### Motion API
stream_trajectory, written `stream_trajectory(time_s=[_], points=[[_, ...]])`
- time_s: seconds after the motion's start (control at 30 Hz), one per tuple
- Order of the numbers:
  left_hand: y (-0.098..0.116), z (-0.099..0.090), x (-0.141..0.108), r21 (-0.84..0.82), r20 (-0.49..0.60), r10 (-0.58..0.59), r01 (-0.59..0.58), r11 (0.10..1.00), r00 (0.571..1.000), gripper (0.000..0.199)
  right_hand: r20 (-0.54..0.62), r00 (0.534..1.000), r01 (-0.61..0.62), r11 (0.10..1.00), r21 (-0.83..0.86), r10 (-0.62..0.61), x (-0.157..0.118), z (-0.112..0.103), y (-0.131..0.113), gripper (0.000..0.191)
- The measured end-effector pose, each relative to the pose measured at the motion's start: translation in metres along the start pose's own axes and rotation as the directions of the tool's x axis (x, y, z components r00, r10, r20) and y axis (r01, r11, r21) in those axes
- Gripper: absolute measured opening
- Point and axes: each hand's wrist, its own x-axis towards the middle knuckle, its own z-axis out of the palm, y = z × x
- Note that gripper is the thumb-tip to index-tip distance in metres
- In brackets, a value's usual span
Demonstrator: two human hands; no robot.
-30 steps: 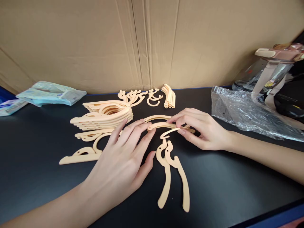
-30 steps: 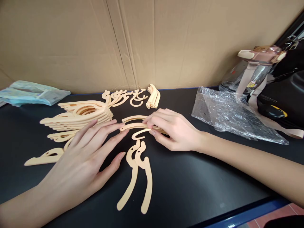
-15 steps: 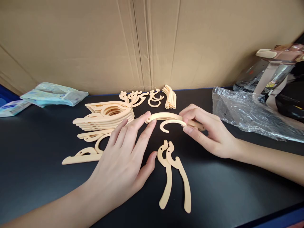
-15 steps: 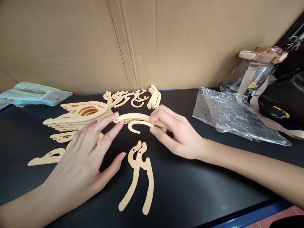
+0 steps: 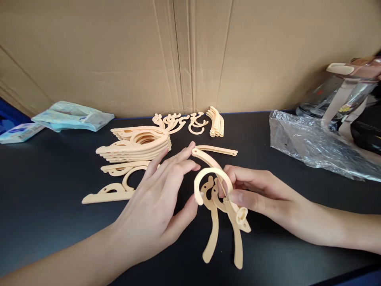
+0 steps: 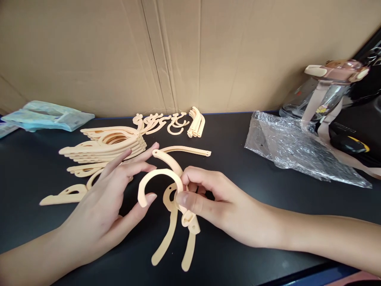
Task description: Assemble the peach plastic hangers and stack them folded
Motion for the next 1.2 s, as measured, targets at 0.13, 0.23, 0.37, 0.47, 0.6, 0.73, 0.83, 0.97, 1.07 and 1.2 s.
stream_trajectory(time_s=[0.13,0.23,0.37,0.47,0.6,0.73,0.83,0.97,1.07,1.2], points=[[0.002,-0.002,0.001,0.016,-0.01,0.018,-0.018,1.0,1.0,0.041,-0.023,0.998,0.053,0.998,-0.015,-0.053,0.003,-0.003,0.001,0.032],[0.003,-0.002,0.001,0.027,-0.01,0.008,-0.008,1.0,1.0,0.049,-0.05,0.995,0.086,0.996,0.003,-0.086,0.005,-0.005,0.001,0.032],[0.003,0.0,0.0,-0.032,0.016,0.03,-0.029,0.999,0.999,0.052,0.022,0.992,0.122,0.991,-0.048,-0.121,0.004,-0.003,-0.002,0.027],[0.002,0.001,-0.001,-0.155,0.056,0.095,-0.085,0.984,0.994,0.053,0.129,0.976,0.188,0.977,-0.105,-0.174,0.003,0.001,-0.003,0.02],[-0.001,0.0,-0.002,-0.361,0.062,0.131,-0.101,0.927,0.989,0.051,0.211,0.958,0.216,0.973,-0.082,-0.195,0.002,0.001,-0.004,0.019],[-0.004,-0.002,-0.003,-0.549,0.002,0.075,-0.061,0.833,0.997,0.042,0.243,0.947,0.224,0.974,-0.03,-0.21,0.004,-0.004,-0.006,0.017],[-0.005,-0.003,-0.003,-0.626,-0.053,0.032,-0.058,0.778,0.998,0.032,0.203,0.96,0.183,0.981,0.066,-0.193,0.006,-0.01,-0.005,0.014],[0.001,-0.002,-0.002,-0.594,0.002,-0.085,0.069,0.801,0.996,0.024,0.035,0.991,0.116,0.968,0.223,-0.127,0.013,-0.017,0.004,0.016],[0.005,-0.001,0.0,-0.523,0.041,-0.141,0.142,0.84,0.989,0.023,-0.069,0.99,0.137,0.961,0.239,-0.124,0.02,-0.022,0.011,0.012],[0.005,-0.001,0.001,-0.475,0.103,-0.129,0.163,0.865,0.986,0.023,-0.142,0.986,0.119,0.966,0.232,-0.088,0.026,-0.027,0.017,0.005]])
